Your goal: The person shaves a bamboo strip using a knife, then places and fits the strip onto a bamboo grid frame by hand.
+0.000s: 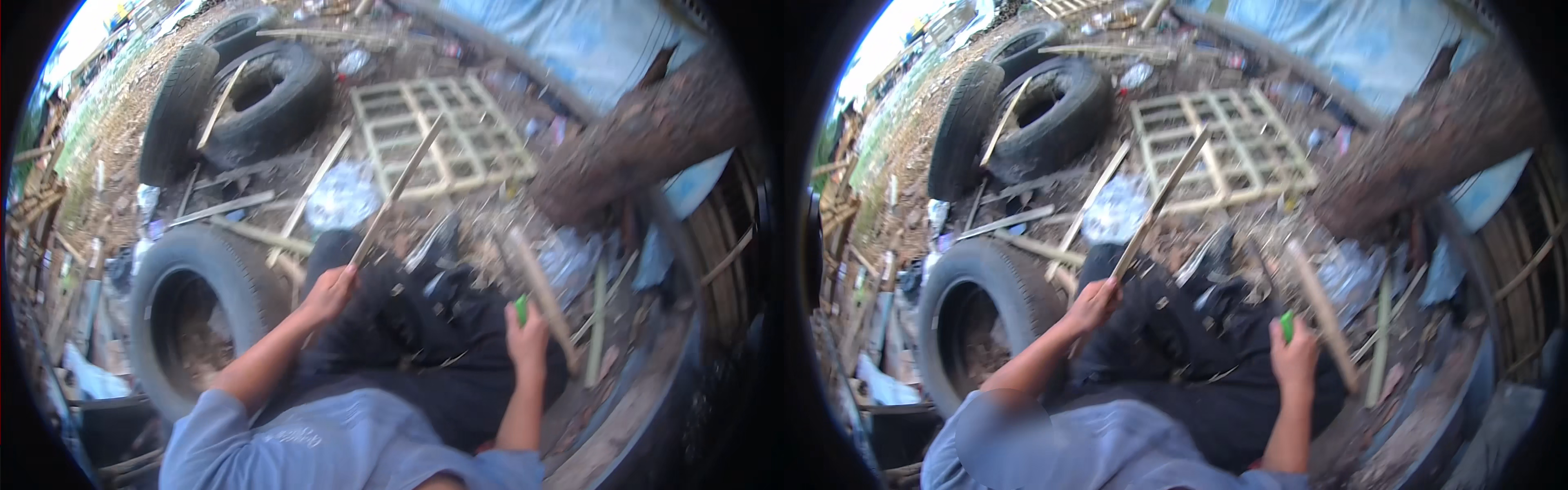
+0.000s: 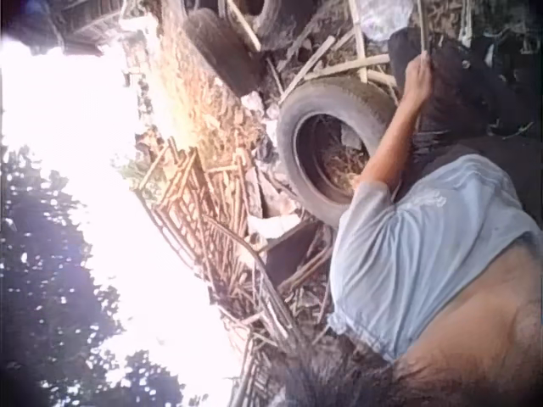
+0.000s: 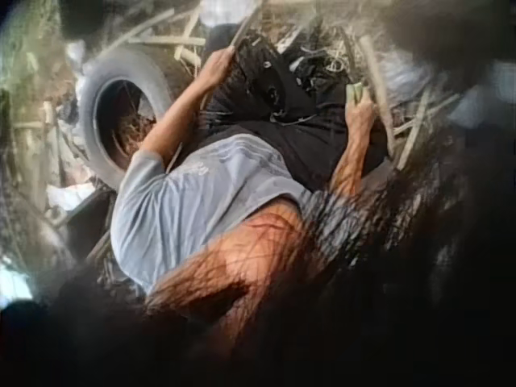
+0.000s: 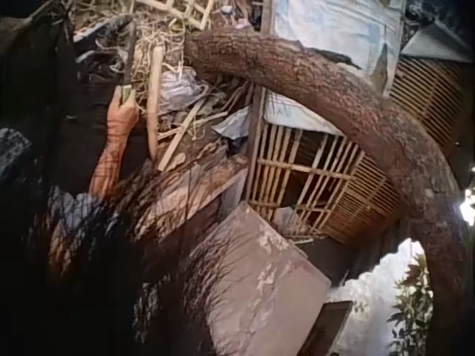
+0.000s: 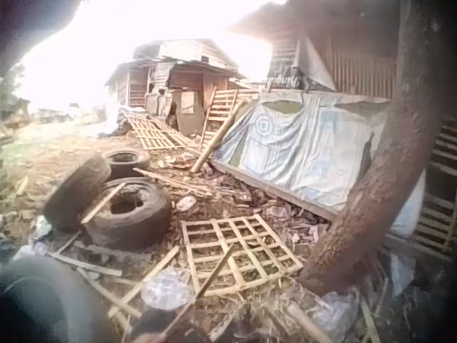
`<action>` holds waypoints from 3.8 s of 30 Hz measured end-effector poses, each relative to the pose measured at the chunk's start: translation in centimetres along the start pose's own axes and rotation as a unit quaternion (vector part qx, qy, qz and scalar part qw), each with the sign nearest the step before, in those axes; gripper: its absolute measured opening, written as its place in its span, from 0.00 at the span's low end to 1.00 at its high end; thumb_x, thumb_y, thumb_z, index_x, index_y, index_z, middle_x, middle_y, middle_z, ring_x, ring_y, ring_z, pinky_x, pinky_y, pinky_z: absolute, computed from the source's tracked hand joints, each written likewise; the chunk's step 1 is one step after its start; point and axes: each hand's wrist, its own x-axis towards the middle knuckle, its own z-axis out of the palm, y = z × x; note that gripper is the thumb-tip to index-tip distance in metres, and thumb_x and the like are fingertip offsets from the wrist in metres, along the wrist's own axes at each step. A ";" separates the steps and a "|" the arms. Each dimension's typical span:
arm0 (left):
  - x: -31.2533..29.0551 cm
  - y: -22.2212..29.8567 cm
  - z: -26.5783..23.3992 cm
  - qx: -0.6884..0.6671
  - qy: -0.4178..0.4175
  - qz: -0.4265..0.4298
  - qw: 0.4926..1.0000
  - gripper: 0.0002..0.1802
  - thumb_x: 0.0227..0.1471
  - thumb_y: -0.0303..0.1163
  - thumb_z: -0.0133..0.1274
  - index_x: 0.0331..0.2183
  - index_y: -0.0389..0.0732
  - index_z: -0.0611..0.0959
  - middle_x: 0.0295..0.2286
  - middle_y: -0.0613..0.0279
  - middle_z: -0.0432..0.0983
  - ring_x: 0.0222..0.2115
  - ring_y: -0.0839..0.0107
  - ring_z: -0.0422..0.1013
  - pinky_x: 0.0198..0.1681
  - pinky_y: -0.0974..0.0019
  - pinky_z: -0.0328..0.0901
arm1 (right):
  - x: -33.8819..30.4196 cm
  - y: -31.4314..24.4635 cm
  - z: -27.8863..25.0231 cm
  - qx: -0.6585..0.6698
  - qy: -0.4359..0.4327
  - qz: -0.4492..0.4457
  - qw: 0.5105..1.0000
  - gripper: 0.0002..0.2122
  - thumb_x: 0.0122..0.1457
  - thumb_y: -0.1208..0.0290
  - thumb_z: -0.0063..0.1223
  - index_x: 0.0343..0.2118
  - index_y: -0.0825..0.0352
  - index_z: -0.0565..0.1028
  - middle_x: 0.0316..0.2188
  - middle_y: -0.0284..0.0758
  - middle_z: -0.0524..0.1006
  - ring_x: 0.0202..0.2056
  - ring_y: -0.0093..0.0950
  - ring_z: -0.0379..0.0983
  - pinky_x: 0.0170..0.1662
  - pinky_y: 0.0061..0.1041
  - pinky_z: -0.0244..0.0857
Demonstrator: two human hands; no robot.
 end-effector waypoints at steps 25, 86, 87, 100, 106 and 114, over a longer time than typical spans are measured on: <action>1.8 2.6 -0.8 -0.172 -0.088 -0.079 0.978 0.12 0.64 0.46 0.39 0.37 0.49 0.67 0.18 0.77 0.53 0.15 0.84 0.48 0.16 0.78 0.46 | 3.3 11.7 -0.2 0.044 0.046 0.059 0.996 0.20 0.61 0.59 0.47 0.43 0.75 0.72 0.36 0.55 0.75 0.41 0.49 0.72 0.45 0.37 0.63; -2.4 5.2 -2.1 -0.050 -0.274 0.020 0.960 0.31 0.48 0.60 0.57 0.19 0.39 0.74 0.13 0.71 0.66 0.13 0.80 0.63 0.15 0.74 0.55 | 2.3 12.2 -1.5 0.110 0.091 0.081 0.986 0.14 0.62 0.62 0.45 0.41 0.69 0.72 0.33 0.51 0.76 0.38 0.51 0.72 0.39 0.42 0.65; -2.3 5.3 -2.2 -0.042 -0.275 0.024 0.960 0.30 0.49 0.58 0.57 0.19 0.39 0.74 0.14 0.71 0.66 0.13 0.81 0.63 0.16 0.74 0.56 | 2.5 12.3 -1.3 0.111 0.090 0.082 0.986 0.14 0.62 0.62 0.45 0.41 0.69 0.72 0.33 0.51 0.76 0.38 0.51 0.72 0.39 0.42 0.65; -4.2 0.6 -3.5 0.410 -0.049 -0.021 0.910 0.20 0.53 0.46 0.55 0.27 0.37 0.77 0.18 0.53 0.73 0.21 0.54 0.71 0.26 0.61 0.64 | 1.3 6.7 1.0 0.479 0.002 0.147 0.866 0.09 0.62 0.67 0.47 0.40 0.66 0.69 0.17 0.28 0.68 0.17 0.16 0.63 0.19 0.19 0.57; -4.7 0.5 -1.2 0.518 -0.012 -0.051 0.854 0.21 0.56 0.49 0.48 0.35 0.39 0.70 0.27 0.40 0.74 0.33 0.39 0.70 0.35 0.43 0.63 | -0.1 -0.6 4.2 0.469 -0.099 0.049 0.876 0.09 0.62 0.68 0.47 0.36 0.70 0.72 0.18 0.29 0.70 0.21 0.15 0.66 0.26 0.19 0.61; -4.1 0.5 -1.5 0.503 -0.022 -0.059 0.862 0.20 0.58 0.51 0.44 0.35 0.41 0.68 0.26 0.42 0.75 0.33 0.40 0.71 0.34 0.44 0.63 | -0.5 -3.6 13.6 0.351 -0.138 0.006 0.926 0.16 0.64 0.59 0.42 0.31 0.69 0.72 0.23 0.46 0.75 0.30 0.48 0.74 0.32 0.38 0.65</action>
